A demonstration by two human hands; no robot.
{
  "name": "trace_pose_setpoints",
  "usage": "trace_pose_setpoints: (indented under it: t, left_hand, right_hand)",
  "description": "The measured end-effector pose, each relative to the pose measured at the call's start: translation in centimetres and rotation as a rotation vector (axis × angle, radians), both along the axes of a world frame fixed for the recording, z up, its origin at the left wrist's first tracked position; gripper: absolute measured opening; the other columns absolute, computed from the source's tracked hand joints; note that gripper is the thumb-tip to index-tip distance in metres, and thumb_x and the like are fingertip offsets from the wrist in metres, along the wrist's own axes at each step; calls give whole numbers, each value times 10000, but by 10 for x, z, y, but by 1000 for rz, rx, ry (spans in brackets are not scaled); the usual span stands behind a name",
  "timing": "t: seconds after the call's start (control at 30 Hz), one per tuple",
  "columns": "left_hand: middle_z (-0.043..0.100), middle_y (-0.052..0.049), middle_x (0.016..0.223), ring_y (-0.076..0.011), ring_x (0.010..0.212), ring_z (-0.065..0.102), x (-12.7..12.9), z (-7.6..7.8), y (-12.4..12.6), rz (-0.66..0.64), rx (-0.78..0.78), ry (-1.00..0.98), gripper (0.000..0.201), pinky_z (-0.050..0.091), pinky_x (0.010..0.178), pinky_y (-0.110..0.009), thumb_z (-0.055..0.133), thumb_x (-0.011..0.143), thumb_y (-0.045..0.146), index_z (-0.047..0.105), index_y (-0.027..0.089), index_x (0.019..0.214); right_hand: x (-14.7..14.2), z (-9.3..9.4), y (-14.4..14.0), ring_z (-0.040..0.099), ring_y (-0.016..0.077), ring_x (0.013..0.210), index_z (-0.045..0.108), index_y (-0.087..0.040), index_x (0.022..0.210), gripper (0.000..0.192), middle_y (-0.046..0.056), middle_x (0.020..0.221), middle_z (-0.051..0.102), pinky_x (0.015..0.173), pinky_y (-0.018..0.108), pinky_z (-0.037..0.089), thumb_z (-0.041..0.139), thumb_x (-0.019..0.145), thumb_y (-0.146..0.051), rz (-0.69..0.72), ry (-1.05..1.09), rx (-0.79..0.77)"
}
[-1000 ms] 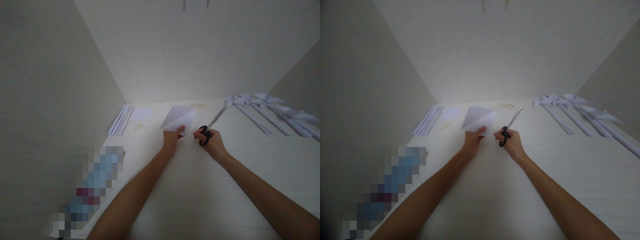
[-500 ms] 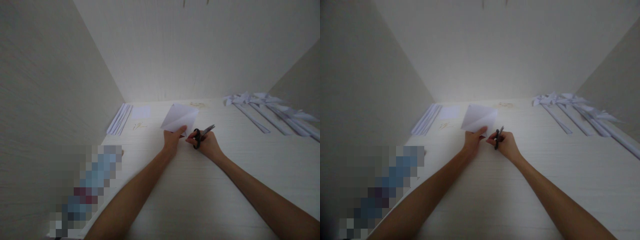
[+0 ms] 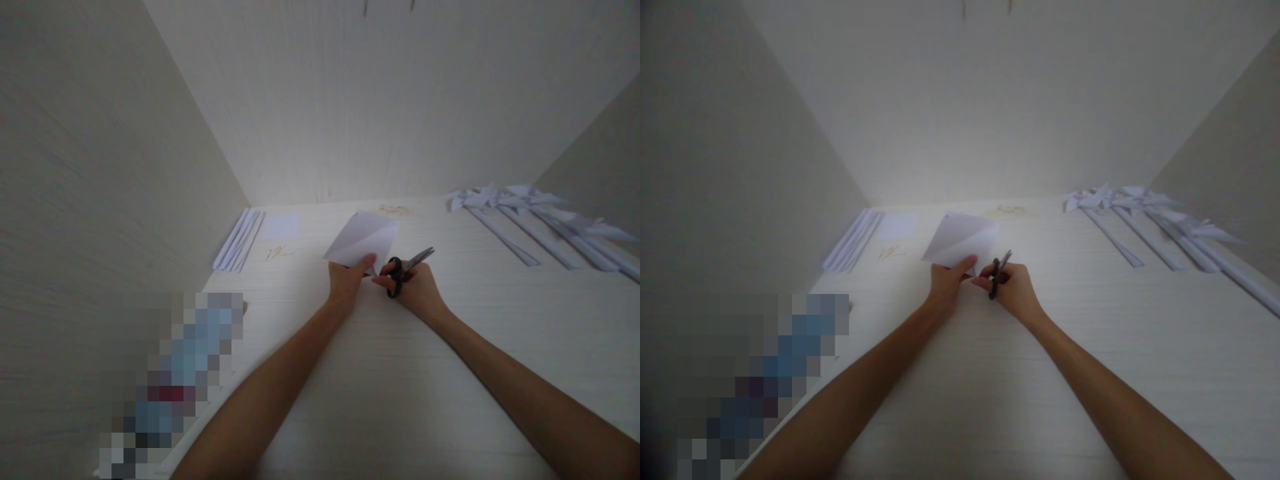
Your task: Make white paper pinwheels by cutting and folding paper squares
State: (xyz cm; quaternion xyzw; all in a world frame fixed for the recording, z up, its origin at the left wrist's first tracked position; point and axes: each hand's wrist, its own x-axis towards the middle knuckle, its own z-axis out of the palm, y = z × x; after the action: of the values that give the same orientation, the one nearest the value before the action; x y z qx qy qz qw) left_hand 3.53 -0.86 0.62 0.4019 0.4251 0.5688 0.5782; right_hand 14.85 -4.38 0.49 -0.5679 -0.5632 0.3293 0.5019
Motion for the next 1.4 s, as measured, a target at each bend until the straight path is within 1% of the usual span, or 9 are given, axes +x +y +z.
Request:
trace_pose_setpoints:
  t: [0.13, 0.27, 0.47, 0.77, 1.0, 1.07, 1.2, 1.3, 1.4]
  left_hand:
    - [650, -64, 776, -169, 663, 604, 1, -1, 0, 2, 15, 17, 286, 509, 602, -317, 708, 484, 242, 613, 119, 725]
    - [650, -61, 766, -172, 666, 603, 0, -1, 0, -7, 14, 32, 312, 504, 618, -321, 711, 474, 238, 614, 121, 746]
    - [654, -70, 809, -171, 695, 604, 0, 0, -1, -38, 34, 34, 301, 500, 634, -312, 703, 483, 229, 618, 123, 752]
    - [661, -51, 784, -158, 678, 603, -1, 2, -2, -40, 44, 116, 302, 494, 591, -275, 700, 498, 231, 616, 132, 771]
    - [651, -46, 727, -137, 591, 590, -5, 2, 0, -174, 11, 142, 276, 499, 504, -254, 696, 513, 233, 622, 127, 757]
    - [648, -49, 729, -136, 590, 589, -5, 1, 2, -132, -9, 110, 295, 500, 492, -247, 704, 503, 234, 620, 121, 763]
    - [640, -51, 756, -131, 596, 588, -7, -1, 8, 40, -18, 6, 340, 505, 475, -243, 696, 520, 251, 608, 121, 821]
    - [635, -56, 796, -124, 602, 588, -11, -3, 14, 125, -1, -43, 370, 510, 482, -245, 695, 526, 263, 596, 121, 852]
    - [630, -59, 811, -118, 609, 584, -14, -5, 19, 165, -7, -77, 383, 513, 488, -240, 706, 512, 264, 591, 111, 844]
  right_hand:
    - [0, 0, 0, 463, 93, 442, 573, -134, 550, 277, 3, 498, 540, 402, 212, 363, 702, 517, -377, -1, 32, -28]
    - [0, -1, 1, 448, 89, 432, 553, -135, 542, 311, -6, 486, 519, 394, 213, 356, 703, 499, -405, -14, 61, -32]
    - [0, -4, 1, 430, 76, 428, 536, -137, 529, 294, -17, 480, 500, 393, 201, 350, 689, 531, -388, -16, 60, -33]
    - [2, -5, 2, 492, 107, 480, 561, -138, 526, 282, 19, 518, 574, 445, 220, 386, 638, 599, -398, 8, 15, -36]
    - [3, -1, 3, 435, 88, 450, 549, -139, 518, 286, -1, 484, 528, 428, 216, 339, 642, 591, -399, 1, 6, -63]
    - [3, 1, 3, 424, 87, 453, 553, -138, 530, 293, -4, 487, 516, 432, 217, 329, 633, 597, -412, 2, 12, -71]
    - [6, 1, 3, 394, 78, 454, 537, -137, 537, 339, -9, 494, 487, 432, 214, 301, 562, 657, -453, 32, 7, -113]
    - [7, 1, 2, 368, 70, 443, 524, -138, 558, 359, -15, 496, 477, 426, 212, 276, 537, 675, -477, 148, -3, -176]
    - [6, 2, 0, 353, 66, 427, 504, -144, 593, 364, -13, 501, 493, 416, 213, 258, 514, 692, -495, 282, 7, -231]
